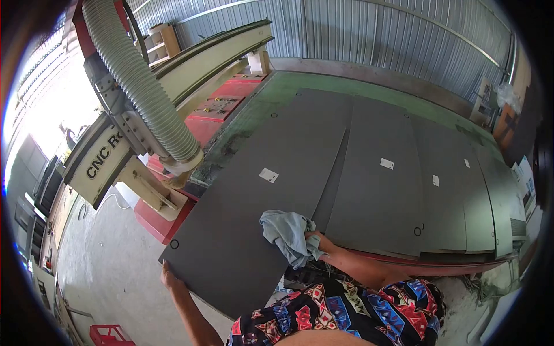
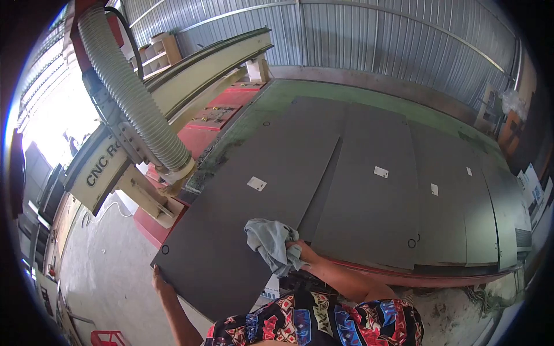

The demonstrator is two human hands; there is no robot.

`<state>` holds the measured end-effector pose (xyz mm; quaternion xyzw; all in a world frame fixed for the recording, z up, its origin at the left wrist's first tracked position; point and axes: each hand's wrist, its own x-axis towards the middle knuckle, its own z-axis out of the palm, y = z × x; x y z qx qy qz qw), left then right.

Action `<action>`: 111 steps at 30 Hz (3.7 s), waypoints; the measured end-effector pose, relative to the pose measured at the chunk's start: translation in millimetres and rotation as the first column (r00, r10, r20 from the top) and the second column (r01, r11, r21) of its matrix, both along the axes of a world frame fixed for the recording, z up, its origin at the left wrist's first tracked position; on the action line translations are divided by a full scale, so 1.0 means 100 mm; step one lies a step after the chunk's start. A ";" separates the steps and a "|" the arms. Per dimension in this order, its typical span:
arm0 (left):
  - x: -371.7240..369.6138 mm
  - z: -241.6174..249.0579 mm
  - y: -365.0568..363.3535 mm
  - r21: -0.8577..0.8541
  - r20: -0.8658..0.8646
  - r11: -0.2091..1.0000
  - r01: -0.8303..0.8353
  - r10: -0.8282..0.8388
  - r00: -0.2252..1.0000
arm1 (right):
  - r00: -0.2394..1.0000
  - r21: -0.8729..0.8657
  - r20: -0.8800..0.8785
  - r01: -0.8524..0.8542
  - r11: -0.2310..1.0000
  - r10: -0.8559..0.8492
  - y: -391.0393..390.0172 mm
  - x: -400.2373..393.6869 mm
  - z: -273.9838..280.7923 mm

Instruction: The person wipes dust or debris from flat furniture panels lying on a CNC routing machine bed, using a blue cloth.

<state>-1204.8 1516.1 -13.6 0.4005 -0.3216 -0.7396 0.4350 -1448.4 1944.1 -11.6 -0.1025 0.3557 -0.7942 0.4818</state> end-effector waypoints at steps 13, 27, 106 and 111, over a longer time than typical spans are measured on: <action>0.07 1.22 0.56 -0.356 0.093 0.923 -0.148 0.192 0.977 | 0.999 -0.005 0.006 -0.041 0.999 0.041 -0.09 0.04 0.08; 0.02 2.25 0.93 -0.577 -0.004 0.774 -0.262 0.318 0.948 | 0.988 0.016 -0.053 -0.148 0.989 0.148 -0.51 0.02 0.01; 0.82 0.31 0.91 0.033 -0.619 0.905 0.425 -0.315 0.719 | 0.893 0.186 -0.141 0.448 0.874 -0.428 0.83 0.68 0.84; 0.83 0.10 0.77 0.064 -0.616 0.874 0.481 -0.345 0.708 | 0.867 0.273 -0.275 0.485 0.831 -0.415 1.01 0.71 1.45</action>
